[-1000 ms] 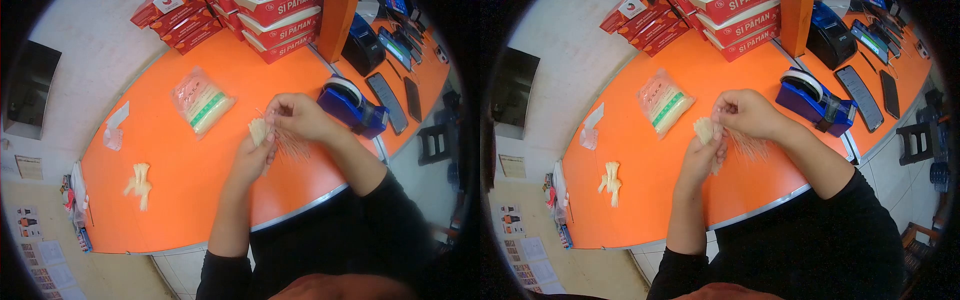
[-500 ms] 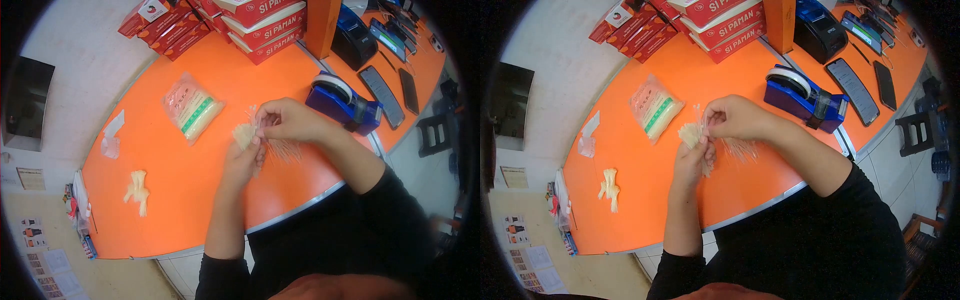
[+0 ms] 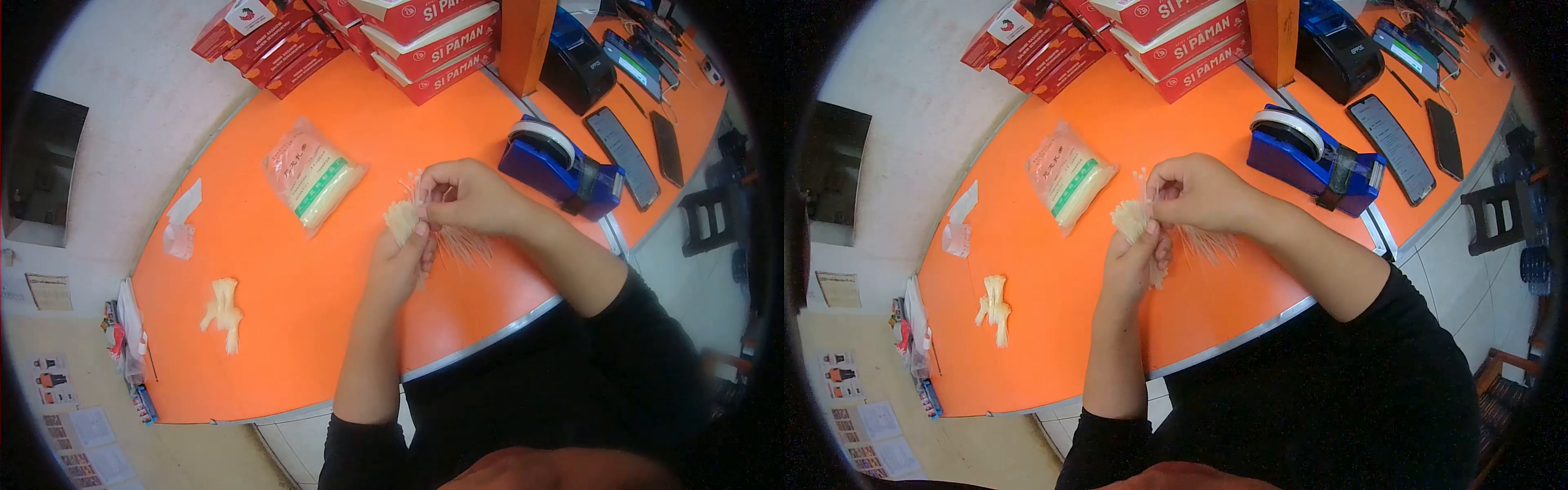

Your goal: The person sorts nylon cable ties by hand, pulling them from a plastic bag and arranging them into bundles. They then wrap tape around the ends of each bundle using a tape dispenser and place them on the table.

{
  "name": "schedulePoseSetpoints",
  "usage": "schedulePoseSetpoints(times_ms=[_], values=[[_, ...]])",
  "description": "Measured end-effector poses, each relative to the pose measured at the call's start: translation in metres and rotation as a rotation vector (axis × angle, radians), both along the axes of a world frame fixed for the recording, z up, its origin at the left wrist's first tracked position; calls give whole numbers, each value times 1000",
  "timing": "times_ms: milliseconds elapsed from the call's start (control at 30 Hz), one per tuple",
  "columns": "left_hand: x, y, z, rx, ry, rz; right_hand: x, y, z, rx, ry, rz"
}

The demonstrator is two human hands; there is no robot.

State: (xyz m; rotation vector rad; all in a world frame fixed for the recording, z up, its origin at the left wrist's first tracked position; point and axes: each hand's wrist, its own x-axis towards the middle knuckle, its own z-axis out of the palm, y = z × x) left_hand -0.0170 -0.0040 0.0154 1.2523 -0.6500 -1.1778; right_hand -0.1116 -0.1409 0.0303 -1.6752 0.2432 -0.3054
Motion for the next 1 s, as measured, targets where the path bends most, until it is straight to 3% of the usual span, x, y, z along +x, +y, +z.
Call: schedulePoseSetpoints(times_ms=[67,167,500,600,800,867,1000], values=[[0,0,0,-10,0,-9,1,-1,-1,265,-42,3],[-1,0,1,-37,33,-26,3,-1,0,205,-151,-191],[-2,1,2,-31,67,-6,2,-3,2,206,-140,-199],[-2,1,0,-49,92,-1,2,-4,1,176,-155,-159],[-2,1,0,-50,116,-8,-1,2,12,8,-334,-295],[-2,1,0,-45,125,-6,-1,3,10,-162,-319,-229],[-2,1,2,-53,96,0,-1,2,8,-177,-258,-129]])
